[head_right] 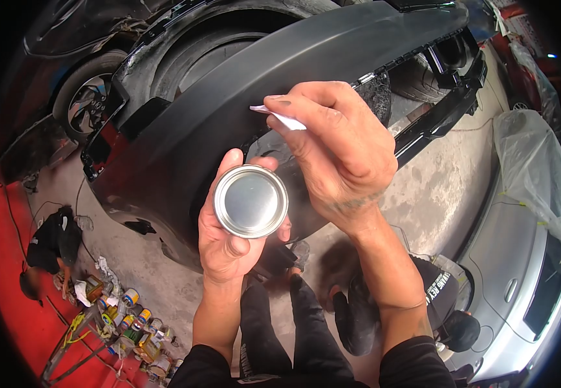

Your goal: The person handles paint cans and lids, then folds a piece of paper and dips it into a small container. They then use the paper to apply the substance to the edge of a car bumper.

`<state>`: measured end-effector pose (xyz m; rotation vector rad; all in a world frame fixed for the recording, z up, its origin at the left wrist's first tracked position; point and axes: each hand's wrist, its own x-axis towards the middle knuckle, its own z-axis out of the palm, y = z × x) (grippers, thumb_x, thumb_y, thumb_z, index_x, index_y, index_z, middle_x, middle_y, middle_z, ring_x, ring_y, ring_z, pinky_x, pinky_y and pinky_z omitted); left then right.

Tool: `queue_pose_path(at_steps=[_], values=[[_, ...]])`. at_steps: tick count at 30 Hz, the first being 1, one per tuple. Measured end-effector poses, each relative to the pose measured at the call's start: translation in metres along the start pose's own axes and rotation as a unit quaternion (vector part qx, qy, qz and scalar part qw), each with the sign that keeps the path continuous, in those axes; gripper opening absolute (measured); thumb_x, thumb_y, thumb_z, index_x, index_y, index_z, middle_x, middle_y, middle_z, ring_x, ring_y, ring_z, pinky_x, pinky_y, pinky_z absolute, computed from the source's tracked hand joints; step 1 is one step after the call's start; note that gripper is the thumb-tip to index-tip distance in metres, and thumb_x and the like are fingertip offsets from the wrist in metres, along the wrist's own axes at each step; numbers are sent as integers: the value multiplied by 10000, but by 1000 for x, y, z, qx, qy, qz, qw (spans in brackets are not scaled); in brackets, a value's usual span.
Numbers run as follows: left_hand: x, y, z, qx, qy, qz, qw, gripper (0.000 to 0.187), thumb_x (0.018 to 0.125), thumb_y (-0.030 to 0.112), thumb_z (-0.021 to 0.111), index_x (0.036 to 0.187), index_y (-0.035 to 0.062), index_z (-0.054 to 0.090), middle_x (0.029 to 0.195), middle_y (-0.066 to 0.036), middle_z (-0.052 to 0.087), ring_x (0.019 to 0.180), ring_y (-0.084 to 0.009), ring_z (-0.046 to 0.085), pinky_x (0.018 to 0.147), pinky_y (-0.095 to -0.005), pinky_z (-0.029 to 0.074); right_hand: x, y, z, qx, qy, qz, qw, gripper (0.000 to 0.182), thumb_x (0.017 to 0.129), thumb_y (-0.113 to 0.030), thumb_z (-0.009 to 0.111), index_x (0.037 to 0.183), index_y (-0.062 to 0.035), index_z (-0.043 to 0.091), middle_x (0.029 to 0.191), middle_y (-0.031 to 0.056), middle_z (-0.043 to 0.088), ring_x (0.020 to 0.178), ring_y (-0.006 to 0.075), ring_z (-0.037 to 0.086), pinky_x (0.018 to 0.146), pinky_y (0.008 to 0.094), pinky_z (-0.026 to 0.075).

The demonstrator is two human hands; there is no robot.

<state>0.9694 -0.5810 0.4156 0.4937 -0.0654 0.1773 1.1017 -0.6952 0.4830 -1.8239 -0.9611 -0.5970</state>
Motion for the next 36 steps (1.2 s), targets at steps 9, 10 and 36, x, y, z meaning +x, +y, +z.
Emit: queue_pose_path(at_steps=[9,10,36], values=[[1,1,0,3,-2,0,1000,1049,807,254,912,1652,81,314,1531,-270,487,1029,-296,713,796,-377,628,-1,1,2,9,3,-1,1000,267,786,41,828,1039,-34,790,929,111,746,777,186,718,670,275,557],[1,0,0,3,-2,0,1000,1049,807,254,912,1652,81,314,1531,-270,487,1029,-296,713,796,-377,628,-1,1,2,6,2,-2,1000,269,784,43,828,1039,-35,792,923,109,742,769,184,714,664,276,554],[-1,-1,8,12,29,19,999,983,825,218,907,1613,83,336,1532,-257,479,1037,-323,707,776,-402,633,-13,-18,-32,98,-125,20,987,194,826,18,790,1011,53,749,936,171,714,862,273,699,729,335,546]])
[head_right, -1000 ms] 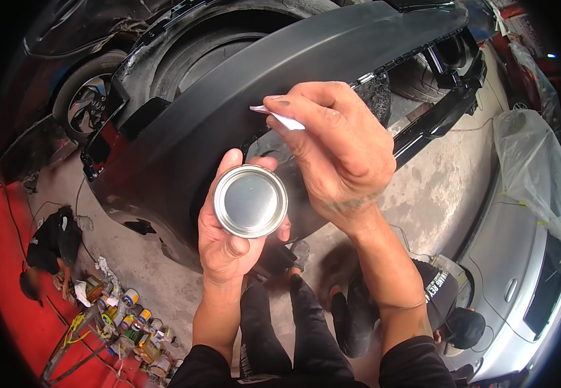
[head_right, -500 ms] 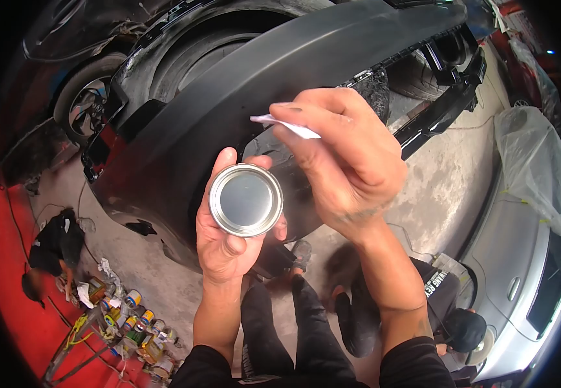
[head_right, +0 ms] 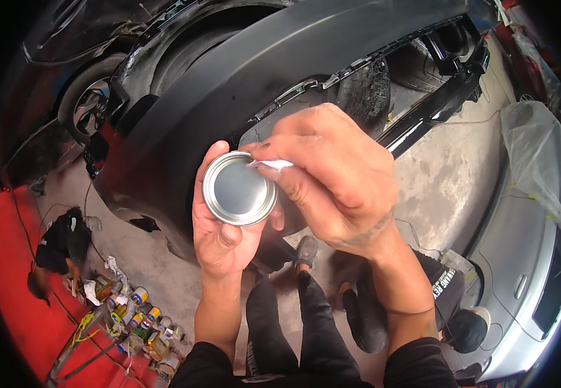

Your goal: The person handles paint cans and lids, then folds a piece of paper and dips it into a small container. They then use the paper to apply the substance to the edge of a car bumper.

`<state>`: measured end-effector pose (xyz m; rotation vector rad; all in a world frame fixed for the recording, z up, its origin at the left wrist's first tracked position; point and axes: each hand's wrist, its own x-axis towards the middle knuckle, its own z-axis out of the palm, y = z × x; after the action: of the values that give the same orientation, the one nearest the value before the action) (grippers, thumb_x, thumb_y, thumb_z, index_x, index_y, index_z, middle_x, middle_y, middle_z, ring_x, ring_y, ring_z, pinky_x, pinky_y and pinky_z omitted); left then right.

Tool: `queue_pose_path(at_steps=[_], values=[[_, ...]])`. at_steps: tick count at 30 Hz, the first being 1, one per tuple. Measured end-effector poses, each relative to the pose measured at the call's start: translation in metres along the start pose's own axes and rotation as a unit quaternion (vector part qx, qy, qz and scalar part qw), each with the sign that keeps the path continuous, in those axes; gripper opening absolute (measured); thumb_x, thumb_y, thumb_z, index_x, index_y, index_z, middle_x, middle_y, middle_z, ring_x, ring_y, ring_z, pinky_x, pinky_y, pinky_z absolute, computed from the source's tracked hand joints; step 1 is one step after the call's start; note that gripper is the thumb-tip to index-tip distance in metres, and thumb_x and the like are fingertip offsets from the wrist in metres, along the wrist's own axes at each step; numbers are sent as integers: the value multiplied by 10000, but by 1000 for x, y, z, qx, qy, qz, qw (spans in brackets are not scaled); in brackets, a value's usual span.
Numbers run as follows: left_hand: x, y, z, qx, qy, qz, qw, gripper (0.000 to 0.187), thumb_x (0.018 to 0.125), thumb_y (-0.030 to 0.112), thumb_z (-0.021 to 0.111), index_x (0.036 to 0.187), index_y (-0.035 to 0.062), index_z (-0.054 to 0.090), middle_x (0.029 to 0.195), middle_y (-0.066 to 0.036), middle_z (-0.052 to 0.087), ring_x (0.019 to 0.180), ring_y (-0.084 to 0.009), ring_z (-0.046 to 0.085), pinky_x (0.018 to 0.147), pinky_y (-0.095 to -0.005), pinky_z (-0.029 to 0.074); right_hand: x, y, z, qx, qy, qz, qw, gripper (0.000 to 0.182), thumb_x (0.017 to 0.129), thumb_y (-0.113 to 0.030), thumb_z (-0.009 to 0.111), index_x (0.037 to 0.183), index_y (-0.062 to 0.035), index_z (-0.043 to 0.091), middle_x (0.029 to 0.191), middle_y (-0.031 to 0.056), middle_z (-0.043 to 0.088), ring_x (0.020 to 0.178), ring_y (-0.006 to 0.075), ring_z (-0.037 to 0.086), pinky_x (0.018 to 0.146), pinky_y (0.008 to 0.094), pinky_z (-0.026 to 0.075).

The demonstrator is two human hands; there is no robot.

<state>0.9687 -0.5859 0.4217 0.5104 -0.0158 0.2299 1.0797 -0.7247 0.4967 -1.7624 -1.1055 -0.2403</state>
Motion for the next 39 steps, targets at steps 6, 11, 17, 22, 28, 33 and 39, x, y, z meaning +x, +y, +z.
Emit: queue_pose_path(at_steps=[6,11,17,22,28,33,39], values=[[2,-1,0,-1,-11,12,1000,969,841,207,894,1622,94,332,1536,-247,481,1036,-315,705,770,-397,631,1,-3,-2,-39,-22,-4,999,193,823,12,792,1008,41,747,927,165,712,844,264,697,720,331,543],[3,-2,2,3,-19,24,1000,945,868,195,871,1630,93,322,1550,-241,475,1038,-305,702,747,-386,620,0,0,-1,-62,-7,-9,998,234,750,8,759,982,-11,733,918,126,710,790,292,676,692,364,547],[5,0,7,-1,-20,16,1000,916,902,186,839,1637,88,301,1561,-239,472,1041,-297,702,734,-384,612,6,-2,-4,-62,-5,-14,998,241,749,13,758,988,-12,735,920,127,716,805,295,686,712,369,553],[6,-1,8,-11,-19,12,1000,910,913,176,826,1641,88,288,1565,-240,470,1042,-292,701,732,-385,611,9,-4,-5,-65,-11,-12,998,209,783,17,776,989,15,740,917,140,711,819,273,688,708,345,540],[7,-1,6,-27,-19,11,999,907,915,172,823,1642,88,287,1568,-244,466,1028,-301,700,729,-385,605,10,0,-3,-60,5,-9,998,169,835,45,781,1000,46,745,922,153,709,852,245,689,729,318,532],[6,-3,5,-30,-25,13,999,909,911,181,826,1643,88,294,1561,-254,471,1004,-308,701,717,-383,596,20,13,8,-77,74,-51,993,294,765,108,751,1031,-15,762,910,132,717,783,223,722,656,295,559],[5,-3,1,-27,-23,8,999,933,895,206,844,1643,92,298,1552,-268,475,991,-321,703,716,-390,590,26,17,15,-105,108,-37,988,278,764,59,808,1023,-37,781,904,103,727,784,209,717,662,293,557]])
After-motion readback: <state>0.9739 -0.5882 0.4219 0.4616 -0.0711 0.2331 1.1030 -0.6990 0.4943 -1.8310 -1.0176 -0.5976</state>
